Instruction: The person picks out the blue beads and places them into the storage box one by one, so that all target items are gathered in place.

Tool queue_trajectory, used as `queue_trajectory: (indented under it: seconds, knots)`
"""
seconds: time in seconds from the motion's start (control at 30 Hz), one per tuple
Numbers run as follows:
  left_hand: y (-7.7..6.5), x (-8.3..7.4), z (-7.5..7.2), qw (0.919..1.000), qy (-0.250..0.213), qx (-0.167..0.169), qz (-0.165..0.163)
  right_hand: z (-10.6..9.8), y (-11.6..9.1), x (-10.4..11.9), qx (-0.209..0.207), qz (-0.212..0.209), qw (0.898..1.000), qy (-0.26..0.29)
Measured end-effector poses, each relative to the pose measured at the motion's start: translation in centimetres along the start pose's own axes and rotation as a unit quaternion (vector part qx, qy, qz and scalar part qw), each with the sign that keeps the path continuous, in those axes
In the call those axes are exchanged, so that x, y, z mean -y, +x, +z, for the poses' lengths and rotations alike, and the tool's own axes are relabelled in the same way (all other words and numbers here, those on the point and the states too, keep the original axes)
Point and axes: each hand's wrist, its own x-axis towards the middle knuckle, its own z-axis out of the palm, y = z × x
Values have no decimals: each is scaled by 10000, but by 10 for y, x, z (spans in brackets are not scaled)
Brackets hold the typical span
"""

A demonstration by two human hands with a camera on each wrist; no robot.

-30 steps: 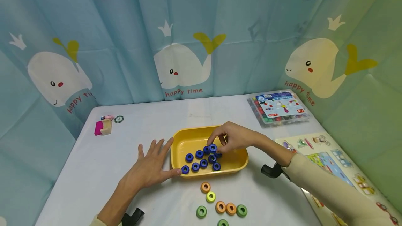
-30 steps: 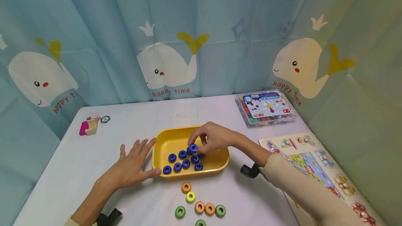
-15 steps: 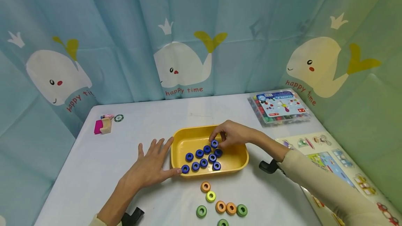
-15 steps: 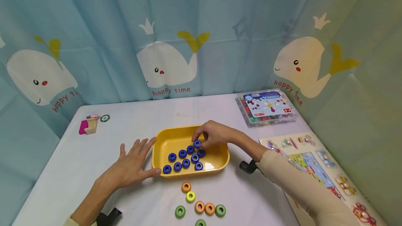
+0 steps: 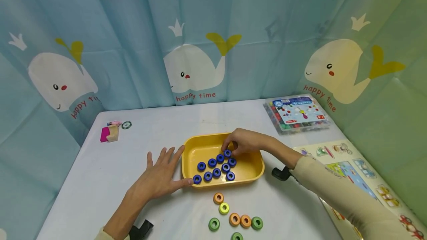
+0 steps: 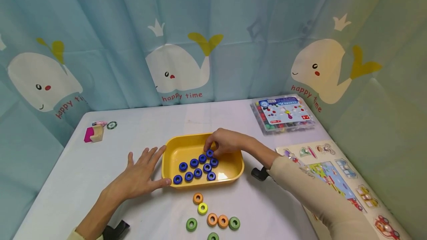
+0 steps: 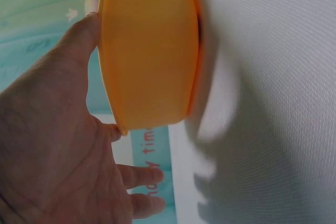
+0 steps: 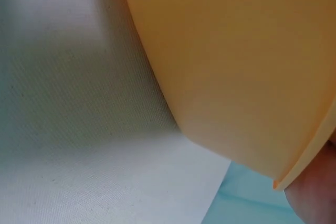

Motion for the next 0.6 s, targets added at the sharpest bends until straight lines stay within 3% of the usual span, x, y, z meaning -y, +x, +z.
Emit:
queue_trajectory:
  seconds: [0.37, 0.6]
  knots:
    - [0, 0, 0, 10000, -3, 15, 6, 3, 4, 0, 193, 141, 9996, -121]
    - [0, 0, 3, 9999, -66, 60, -47, -3, -3, 10, -4, 232, 9997, -119]
